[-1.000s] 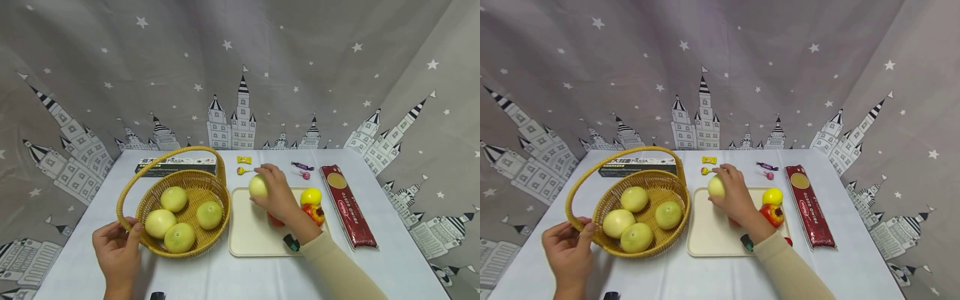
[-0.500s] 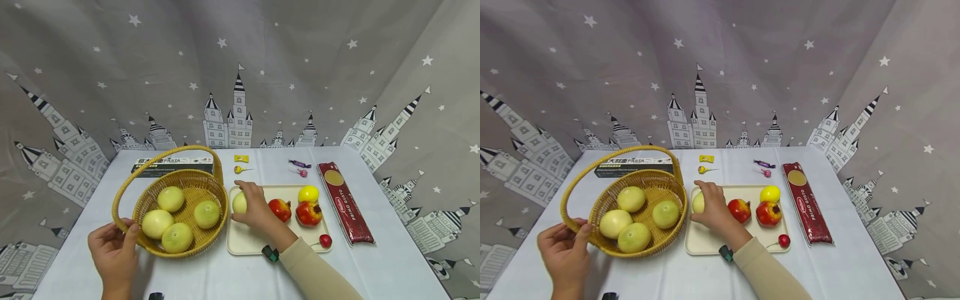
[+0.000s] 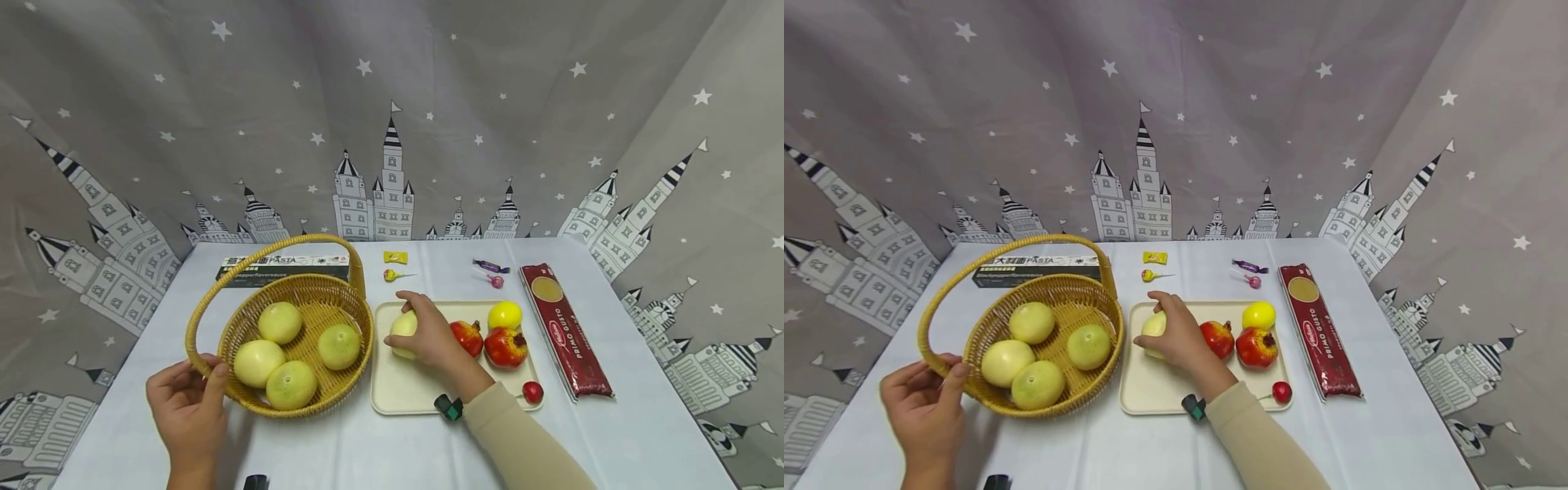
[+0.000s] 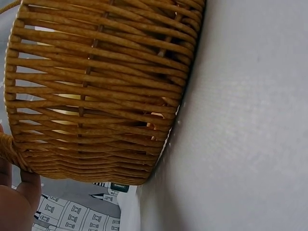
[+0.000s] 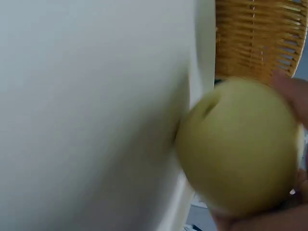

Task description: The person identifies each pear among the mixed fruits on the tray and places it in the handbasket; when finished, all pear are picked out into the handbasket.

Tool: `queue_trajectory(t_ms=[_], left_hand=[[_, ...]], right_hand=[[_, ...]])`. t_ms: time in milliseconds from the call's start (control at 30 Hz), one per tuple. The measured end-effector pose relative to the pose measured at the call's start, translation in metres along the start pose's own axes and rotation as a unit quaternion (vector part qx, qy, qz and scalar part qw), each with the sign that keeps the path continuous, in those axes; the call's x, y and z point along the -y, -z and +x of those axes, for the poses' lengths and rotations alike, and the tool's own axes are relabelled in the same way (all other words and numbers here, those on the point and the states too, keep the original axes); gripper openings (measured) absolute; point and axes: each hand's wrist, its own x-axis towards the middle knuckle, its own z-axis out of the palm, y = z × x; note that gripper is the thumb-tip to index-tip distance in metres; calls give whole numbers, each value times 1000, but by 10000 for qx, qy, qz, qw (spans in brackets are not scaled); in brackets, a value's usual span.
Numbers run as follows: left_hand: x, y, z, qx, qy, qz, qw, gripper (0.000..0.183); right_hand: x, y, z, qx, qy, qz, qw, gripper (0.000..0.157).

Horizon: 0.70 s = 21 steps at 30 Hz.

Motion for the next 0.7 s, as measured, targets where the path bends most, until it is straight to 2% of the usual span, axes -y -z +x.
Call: queue_trajectory(t_ms=[100, 167, 333, 533, 700], left_hand=[[0, 0, 0, 4, 47, 143, 9999, 50], [-1, 0, 0, 0, 60, 244, 9997, 50], [-2, 0, 0, 15, 55, 328, 9994, 50], [-1, 1, 2, 64, 14, 165, 9998, 50], [-2, 1, 2, 54, 39, 221, 9997, 50]], right_hand=[[-1, 4, -1, -194, 467, -767, 9958, 83], [-1, 5, -2, -237, 542, -945, 9938, 82], [1, 3, -2, -291, 145, -407, 9986, 72], [1, 0, 0, -197, -291, -359, 9987, 62], [-7, 0, -2, -6, -399, -210, 9990, 60]])
